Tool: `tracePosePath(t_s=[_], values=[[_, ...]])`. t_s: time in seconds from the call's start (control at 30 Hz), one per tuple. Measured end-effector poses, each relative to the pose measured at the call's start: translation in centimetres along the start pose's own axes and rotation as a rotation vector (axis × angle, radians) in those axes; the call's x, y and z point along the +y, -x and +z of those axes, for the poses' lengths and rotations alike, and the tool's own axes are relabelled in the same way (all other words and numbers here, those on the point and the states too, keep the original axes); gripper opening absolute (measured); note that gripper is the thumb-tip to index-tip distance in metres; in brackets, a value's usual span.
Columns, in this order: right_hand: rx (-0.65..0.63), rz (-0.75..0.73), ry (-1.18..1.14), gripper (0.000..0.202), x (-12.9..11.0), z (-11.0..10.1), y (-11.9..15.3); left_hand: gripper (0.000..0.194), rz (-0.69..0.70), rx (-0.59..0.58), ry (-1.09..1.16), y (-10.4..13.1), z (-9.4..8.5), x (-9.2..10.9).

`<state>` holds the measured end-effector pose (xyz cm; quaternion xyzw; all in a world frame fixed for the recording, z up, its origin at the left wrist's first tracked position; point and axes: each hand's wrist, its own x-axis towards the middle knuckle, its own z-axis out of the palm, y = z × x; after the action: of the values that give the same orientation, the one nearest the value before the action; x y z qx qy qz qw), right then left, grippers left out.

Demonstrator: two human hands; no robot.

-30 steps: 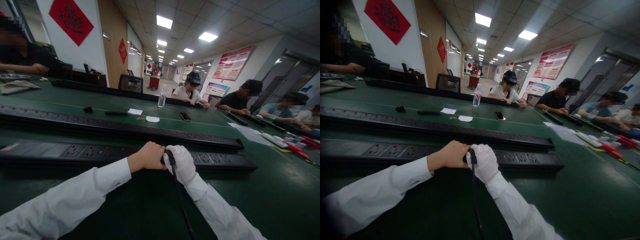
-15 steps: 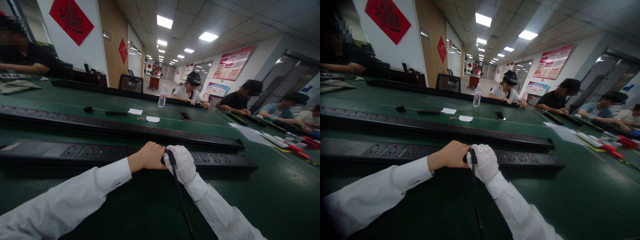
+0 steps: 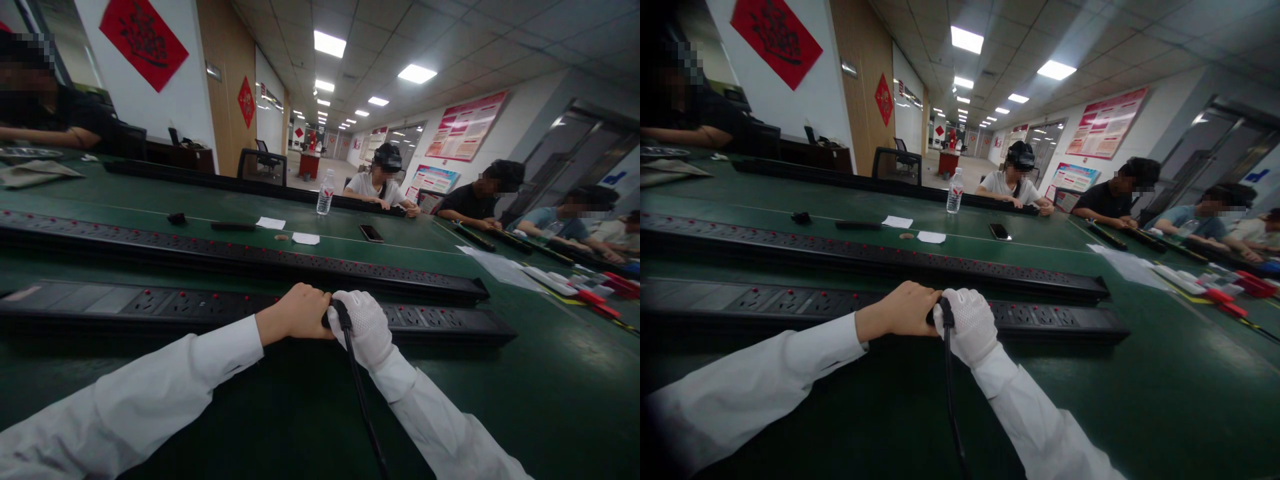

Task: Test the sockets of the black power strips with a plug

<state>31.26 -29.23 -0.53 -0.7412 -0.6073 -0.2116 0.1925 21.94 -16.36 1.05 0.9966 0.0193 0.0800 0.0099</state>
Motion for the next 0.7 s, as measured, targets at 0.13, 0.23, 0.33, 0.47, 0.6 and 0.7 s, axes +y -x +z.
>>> tracePosePath(t_s=[0.13,0.23,0.33,0.47,0.6,0.7], values=[[0.020,0.020,0.014,0.022,0.0,0.3,0.1,0.058,0.004,0.000,0.004,0.0,0.1,-0.1],[0.043,0.038,-0.003,0.021,0.2,0.6,0.2,0.056,-0.018,-0.014,-0.011,-0.1,0.1,0.0],[0.113,0.039,-0.039,0.024,0.3,0.9,0.3,0.055,-0.040,-0.042,0.001,-0.1,0.0,0.1],[0.161,0.020,-0.073,0.022,0.6,1.0,0.0,0.079,-0.094,-0.050,-0.016,-0.1,-0.3,0.1],[0.087,-0.023,-0.072,0.023,0.9,0.2,-0.6,0.093,-0.083,-0.052,-0.006,0.0,-0.6,-0.1],[0.023,-0.074,-0.027,0.025,1.4,-0.7,-1.0,0.092,-0.064,-0.027,-0.013,0.1,-0.8,-0.2]])
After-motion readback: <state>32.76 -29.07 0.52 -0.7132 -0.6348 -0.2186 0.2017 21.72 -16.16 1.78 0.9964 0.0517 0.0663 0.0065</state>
